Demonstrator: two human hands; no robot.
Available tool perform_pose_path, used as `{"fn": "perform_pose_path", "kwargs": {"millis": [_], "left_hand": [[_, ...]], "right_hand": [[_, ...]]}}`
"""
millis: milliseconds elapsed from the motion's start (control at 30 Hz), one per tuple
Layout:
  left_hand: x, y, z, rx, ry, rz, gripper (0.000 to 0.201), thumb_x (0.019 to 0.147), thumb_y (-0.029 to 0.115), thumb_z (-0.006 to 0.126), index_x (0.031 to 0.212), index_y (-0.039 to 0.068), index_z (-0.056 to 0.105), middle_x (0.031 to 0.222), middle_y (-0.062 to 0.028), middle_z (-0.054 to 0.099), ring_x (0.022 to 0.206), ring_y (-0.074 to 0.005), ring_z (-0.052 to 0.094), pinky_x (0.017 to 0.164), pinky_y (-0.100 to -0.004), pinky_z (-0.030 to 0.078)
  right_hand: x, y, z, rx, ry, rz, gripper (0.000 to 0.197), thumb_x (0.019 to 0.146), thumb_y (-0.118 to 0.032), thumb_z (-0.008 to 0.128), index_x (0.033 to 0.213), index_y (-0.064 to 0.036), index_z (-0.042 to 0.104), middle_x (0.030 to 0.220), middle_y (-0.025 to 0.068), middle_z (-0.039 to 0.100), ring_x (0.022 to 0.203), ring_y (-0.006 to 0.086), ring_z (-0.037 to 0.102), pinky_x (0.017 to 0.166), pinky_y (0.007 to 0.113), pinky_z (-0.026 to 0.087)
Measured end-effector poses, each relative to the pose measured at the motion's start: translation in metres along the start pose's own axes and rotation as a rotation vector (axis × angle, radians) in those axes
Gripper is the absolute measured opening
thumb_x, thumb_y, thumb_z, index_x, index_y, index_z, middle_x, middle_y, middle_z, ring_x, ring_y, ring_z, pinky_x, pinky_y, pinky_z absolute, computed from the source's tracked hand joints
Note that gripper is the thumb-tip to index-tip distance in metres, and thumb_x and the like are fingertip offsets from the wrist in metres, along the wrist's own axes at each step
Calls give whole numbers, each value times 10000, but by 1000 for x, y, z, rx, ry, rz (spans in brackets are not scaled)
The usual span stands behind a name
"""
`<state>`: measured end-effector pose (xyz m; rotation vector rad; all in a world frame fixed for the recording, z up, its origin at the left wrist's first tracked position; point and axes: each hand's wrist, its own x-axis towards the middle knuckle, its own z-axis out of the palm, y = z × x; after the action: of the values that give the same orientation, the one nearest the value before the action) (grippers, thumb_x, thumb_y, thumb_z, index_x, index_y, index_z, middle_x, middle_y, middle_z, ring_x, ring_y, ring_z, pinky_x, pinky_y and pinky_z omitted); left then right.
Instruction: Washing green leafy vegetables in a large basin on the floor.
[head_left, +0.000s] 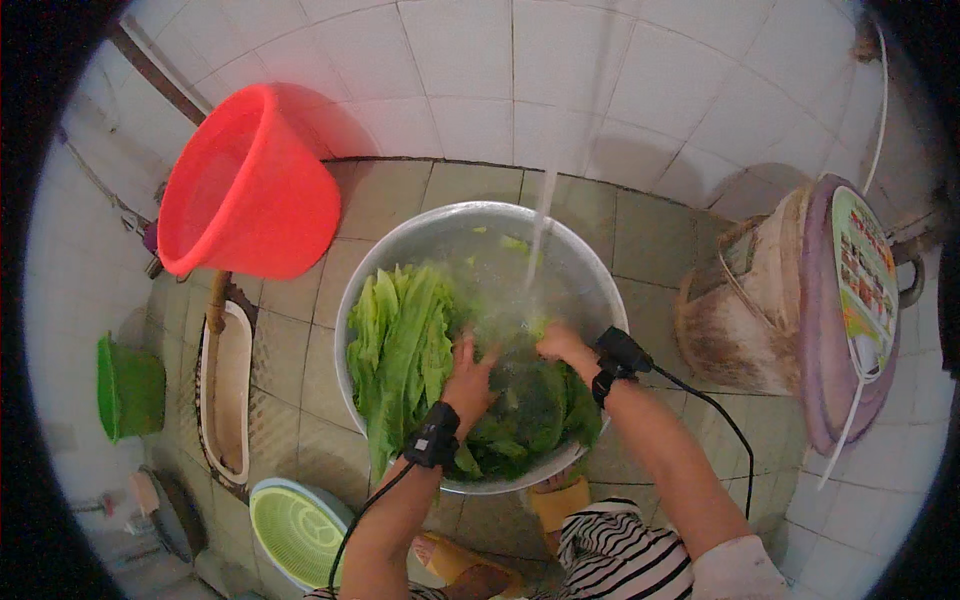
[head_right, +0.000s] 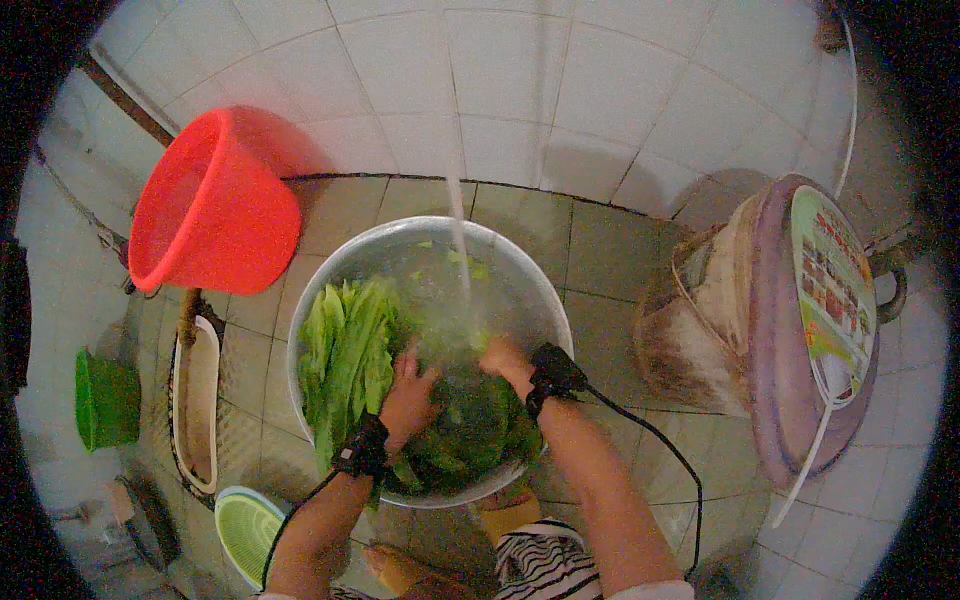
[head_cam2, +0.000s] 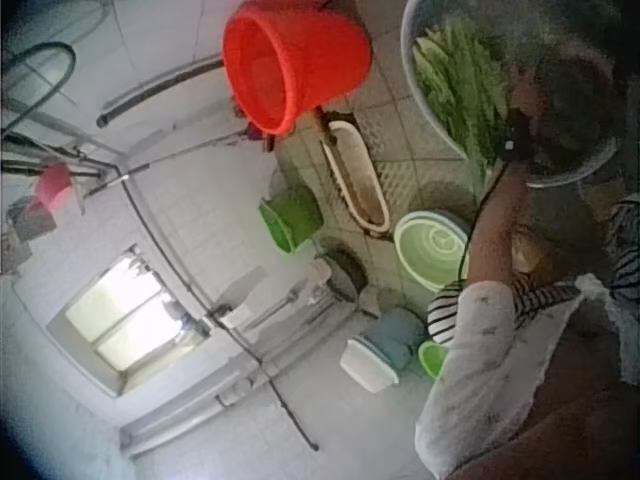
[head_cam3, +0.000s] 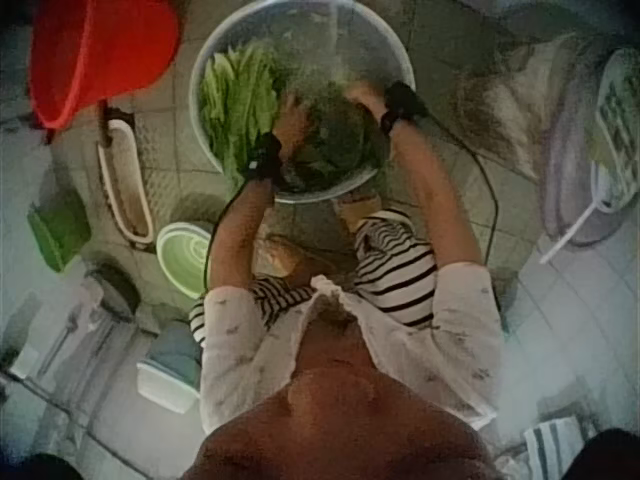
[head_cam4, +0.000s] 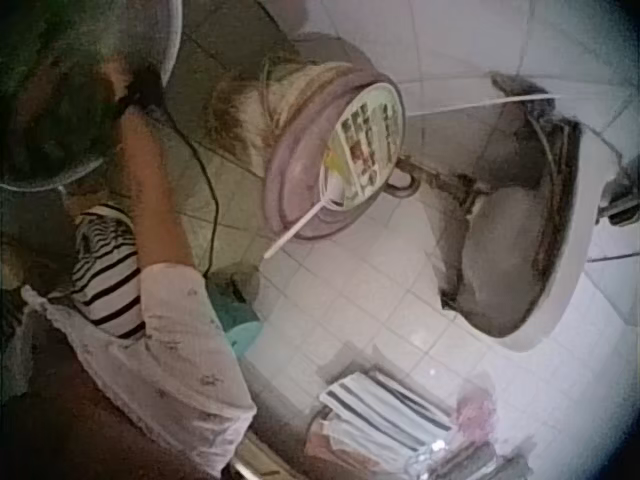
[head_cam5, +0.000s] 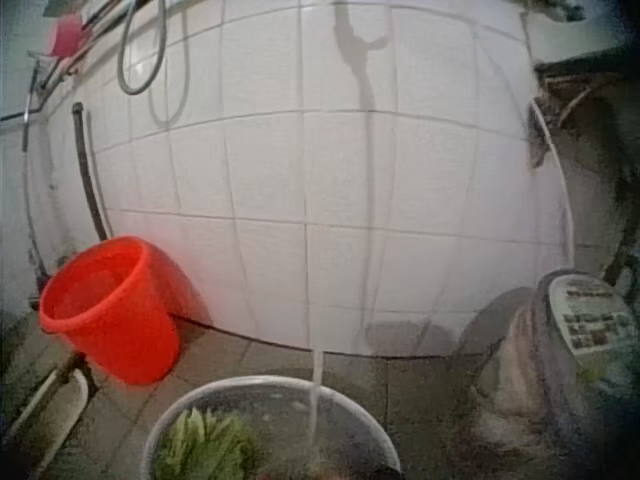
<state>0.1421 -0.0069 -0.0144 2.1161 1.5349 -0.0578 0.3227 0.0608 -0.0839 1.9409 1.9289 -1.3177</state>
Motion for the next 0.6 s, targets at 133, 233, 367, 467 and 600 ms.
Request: {"fn": "perform_pose_path", "kwargs": {"millis": [133, 233, 367, 467, 600], "left_hand": [[-16, -20, -14, -7, -53, 27, 757, 631, 184, 682, 1255, 103, 261, 1304, -264, 96, 1178, -446, 168, 977, -452, 225], [-24, -32, -15, -84, 5, 38, 793, 646, 218, 676, 1274, 85, 211, 1313, -264, 72, 1185, -450, 151, 978, -452, 221], [-24, -28, -17, -82, 29, -55, 811, 663, 267, 667, 1289, 88, 182, 1299, -286, 91, 1191, -447, 146, 974, -446, 231], [-1, -5, -12, -154, 86, -72, 831, 649, 268, 680, 1286, 80, 181, 1290, -297, 112, 1187, -456, 151, 971, -449, 234], [1, -14, 0, -161, 116, -112, 791, 651, 249, 676, 1259, 37, 217, 1287, -305, 120, 1171, -477, 165, 970, -457, 230]], "right_hand": [[-25, -16, -24, 92, 230, 238, 325, 628, -196, 601, 868, 22, 571, 871, 218, 570, 829, 342, 558, 713, 393, 438], [-32, -22, -24, 91, 403, 296, 333, 637, -200, 600, 897, 5, 569, 881, 200, 576, 843, 338, 553, 714, 386, 438], [-27, -30, -19, 143, 138, -29, 338, 614, -179, 615, 894, 3, 563, 858, 176, 590, 836, 321, 559, 694, 366, 443], [11, 23, 4, 398, 152, 21, 346, 606, -186, 612, 897, -5, 562, 861, 187, 587, 816, 317, 559, 691, 373, 440], [1, 18, -9, 330, 231, 118, 348, 606, -188, 631, 917, -45, 571, 846, 154, 595, 789, 285, 565, 676, 368, 441]]}}
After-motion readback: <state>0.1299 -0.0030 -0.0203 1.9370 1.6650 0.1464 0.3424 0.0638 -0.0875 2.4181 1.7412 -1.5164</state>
